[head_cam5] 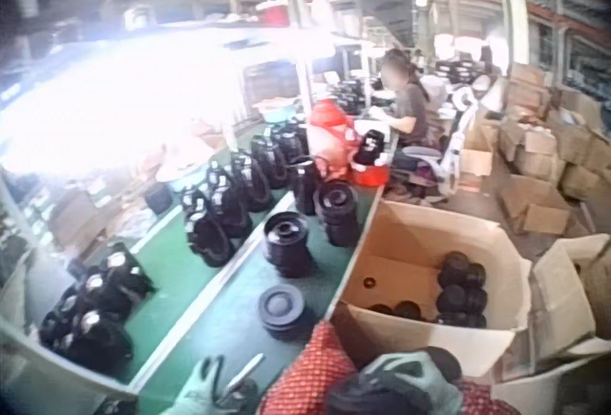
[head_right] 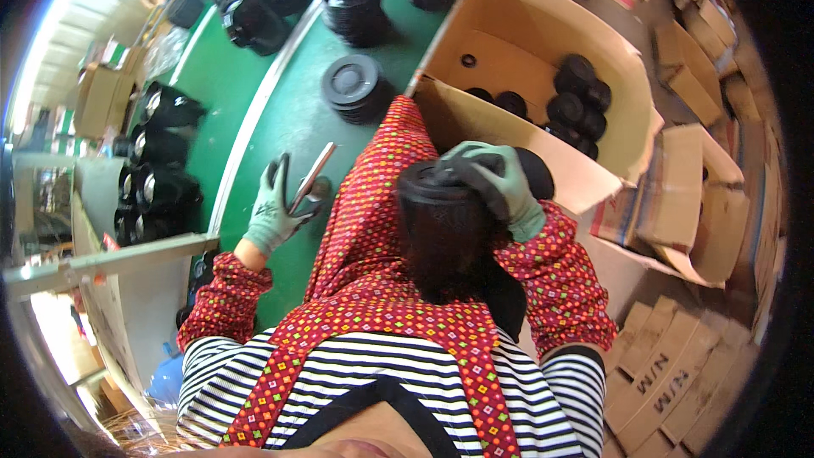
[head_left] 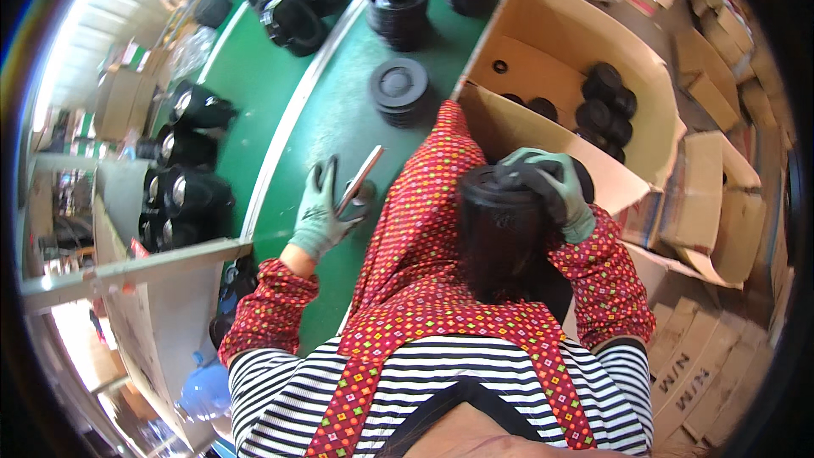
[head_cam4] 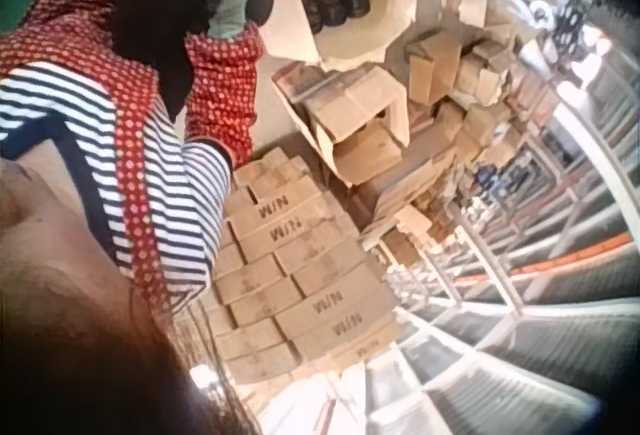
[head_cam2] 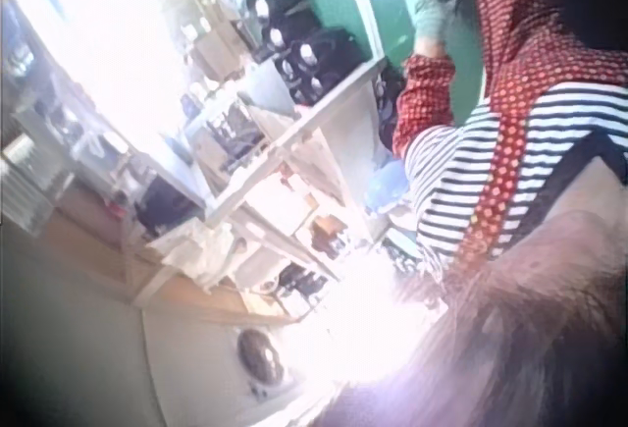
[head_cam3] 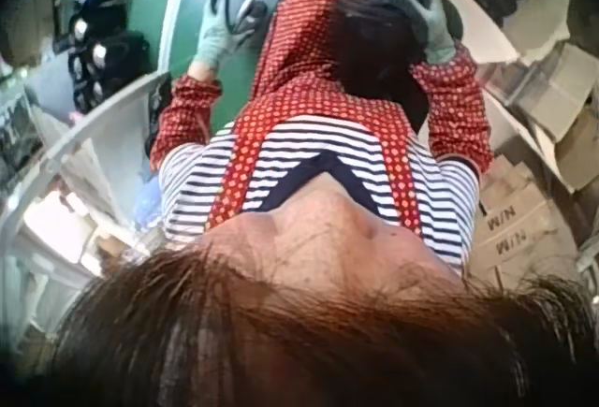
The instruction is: The person assembles black plastic kettles by inserting a metal rod into the base and securing a lid. They repeatedly pick up kettle bodies and lids from a green workbench and a cardboard box, insert the rod, and place the assembled units back on the bench.
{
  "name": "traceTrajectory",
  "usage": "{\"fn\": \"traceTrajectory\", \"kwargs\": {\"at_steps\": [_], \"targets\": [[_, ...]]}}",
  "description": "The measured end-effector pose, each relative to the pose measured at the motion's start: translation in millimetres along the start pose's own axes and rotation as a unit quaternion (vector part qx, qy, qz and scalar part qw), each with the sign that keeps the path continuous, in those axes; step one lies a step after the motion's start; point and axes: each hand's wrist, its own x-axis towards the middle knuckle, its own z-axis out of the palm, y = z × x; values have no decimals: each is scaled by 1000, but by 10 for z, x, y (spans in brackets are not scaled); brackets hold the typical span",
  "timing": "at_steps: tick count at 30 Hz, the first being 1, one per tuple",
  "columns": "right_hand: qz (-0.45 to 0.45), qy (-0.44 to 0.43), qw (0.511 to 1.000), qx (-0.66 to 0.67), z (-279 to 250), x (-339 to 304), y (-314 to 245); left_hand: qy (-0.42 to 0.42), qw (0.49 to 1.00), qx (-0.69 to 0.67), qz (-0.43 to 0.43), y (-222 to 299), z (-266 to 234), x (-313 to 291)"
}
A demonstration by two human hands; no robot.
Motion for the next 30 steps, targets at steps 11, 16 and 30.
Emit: {"fn": "traceTrajectory", "kwargs": {"at_steps": [11, 16, 30], "targets": [[-108, -56, 925, -359, 96, 312, -570, -74, 928, -360, -62, 692, -805, 215], [-243, -106, 860, -436, 115, 933, -752, -178, 948, -239, 109, 1662, -1431, 867], [-181, -197, 961, 75, -174, 985, 703, -122, 876, -279, 374, 2743, -612, 1225]]}}
